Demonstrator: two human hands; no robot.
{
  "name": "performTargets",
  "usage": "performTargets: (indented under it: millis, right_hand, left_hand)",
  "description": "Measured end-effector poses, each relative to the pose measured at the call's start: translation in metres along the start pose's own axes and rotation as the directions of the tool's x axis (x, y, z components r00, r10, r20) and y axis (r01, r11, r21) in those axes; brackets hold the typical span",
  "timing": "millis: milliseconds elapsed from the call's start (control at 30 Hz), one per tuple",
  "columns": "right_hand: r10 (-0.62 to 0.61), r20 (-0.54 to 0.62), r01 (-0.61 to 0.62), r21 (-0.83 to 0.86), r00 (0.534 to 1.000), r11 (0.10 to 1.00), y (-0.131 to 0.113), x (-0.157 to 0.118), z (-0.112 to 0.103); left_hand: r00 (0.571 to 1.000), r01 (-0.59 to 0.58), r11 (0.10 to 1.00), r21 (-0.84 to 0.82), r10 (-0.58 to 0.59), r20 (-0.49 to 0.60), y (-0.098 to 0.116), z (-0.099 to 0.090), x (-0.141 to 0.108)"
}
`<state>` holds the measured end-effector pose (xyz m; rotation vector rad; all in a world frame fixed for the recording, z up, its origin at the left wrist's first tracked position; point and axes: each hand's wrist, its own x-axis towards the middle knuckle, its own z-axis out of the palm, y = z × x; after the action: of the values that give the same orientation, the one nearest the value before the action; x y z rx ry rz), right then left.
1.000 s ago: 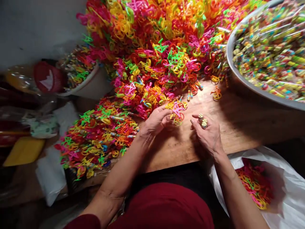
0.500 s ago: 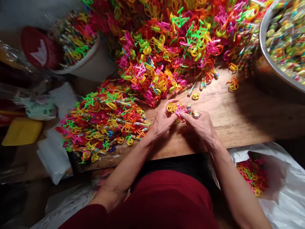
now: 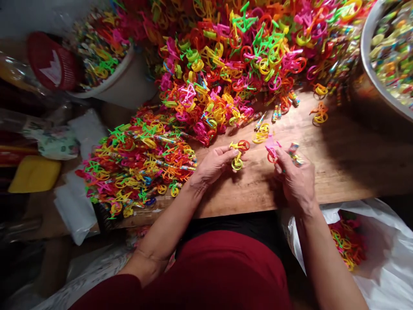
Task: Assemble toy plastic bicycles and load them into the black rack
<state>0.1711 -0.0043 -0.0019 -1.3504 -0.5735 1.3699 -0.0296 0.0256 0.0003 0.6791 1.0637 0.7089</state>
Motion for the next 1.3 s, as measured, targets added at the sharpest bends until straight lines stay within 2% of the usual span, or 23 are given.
performTargets:
  millis: [67, 133, 200, 267, 300, 367, 467, 567, 633, 833, 900, 967, 1133, 1233, 1300]
  right_hand:
    - [-0.062, -0.086, 0.040, -0.233, 0.994, 0.972, 0.009, -0.001, -0.008]
    - [-0.162, -0.065, 0.106, -0.512, 0.985, 0.853, 0.015, 0.002, -0.013]
    - [-0.292, 0.020, 0.209, -0.746, 0.956, 0.632, 0.018, 0.004, -0.014]
    - [-0.387, 0.132, 0.294, -0.870, 0.913, 0.396, 0.017, 0.002, -0.015]
    - [-0.395, 0.201, 0.333, -0.893, 0.897, 0.302, 0.017, -0.001, -0.015]
    - [-0.343, 0.369, 0.453, -0.866, 0.864, 0.210, 0.015, -0.009, -0.015]
    - [-0.307, 0.566, 0.632, -0.750, 0.765, 0.192, 0.014, -0.020, -0.016]
    - [-0.346, 0.636, 0.705, -0.698, 0.690, 0.123, 0.016, -0.023, -0.020]
    - [-0.343, 0.667, 0.729, -0.679, 0.661, 0.085, 0.017, -0.021, -0.024]
    - [-0.325, 0.729, 0.782, -0.621, 0.602, 0.055, 0.020, -0.017, -0.034]
    - [-0.324, 0.738, 0.791, -0.610, 0.592, 0.056, 0.022, -0.017, -0.033]
    - [-0.357, 0.713, 0.772, -0.635, 0.603, 0.036, 0.024, -0.020, -0.030]
    - [-0.429, 0.629, 0.660, -0.745, 0.648, -0.093, 0.029, -0.028, -0.022]
    - [-0.418, 0.636, 0.671, -0.738, 0.649, -0.080, 0.032, -0.028, -0.024]
    - [-0.422, 0.635, 0.674, -0.735, 0.647, -0.072, 0.035, -0.025, -0.026]
  left_hand:
    - [0.999, 0.040, 0.994, -0.101, -0.039, 0.012, -0.001, -0.003, -0.002]
    - [0.998, 0.065, 0.983, -0.171, -0.064, 0.014, -0.003, -0.002, -0.003]
    - [0.996, 0.086, 0.970, -0.228, -0.087, 0.005, -0.003, 0.000, -0.004]
    - [0.995, 0.095, 0.959, -0.266, -0.099, 0.001, -0.003, 0.002, -0.006]
    - [0.995, 0.098, 0.957, -0.274, -0.099, 0.009, -0.003, 0.003, -0.007]
    - [0.994, 0.110, 0.953, -0.281, -0.102, 0.044, -0.004, 0.004, -0.009]
    - [0.987, 0.145, 0.945, -0.293, -0.118, 0.107, -0.007, 0.005, -0.012]
    - [0.978, 0.179, 0.938, -0.297, -0.135, 0.161, -0.011, 0.006, -0.013]
    - [0.972, 0.196, 0.938, -0.285, -0.147, 0.182, -0.014, 0.007, -0.014]
    - [0.973, 0.194, 0.946, -0.261, -0.152, 0.172, -0.020, 0.006, -0.014]
    - [0.969, 0.219, 0.939, -0.266, -0.177, 0.173, -0.020, 0.007, -0.013]
    - [0.963, 0.252, 0.926, -0.279, -0.213, 0.163, -0.019, 0.008, -0.011]
    - [0.942, 0.322, 0.903, -0.284, -0.278, 0.186, -0.022, 0.007, -0.008]
    - [0.935, 0.333, 0.892, -0.306, -0.269, 0.233, -0.022, 0.006, -0.010]
    - [0.941, 0.318, 0.892, -0.321, -0.255, 0.222, -0.021, 0.007, -0.012]
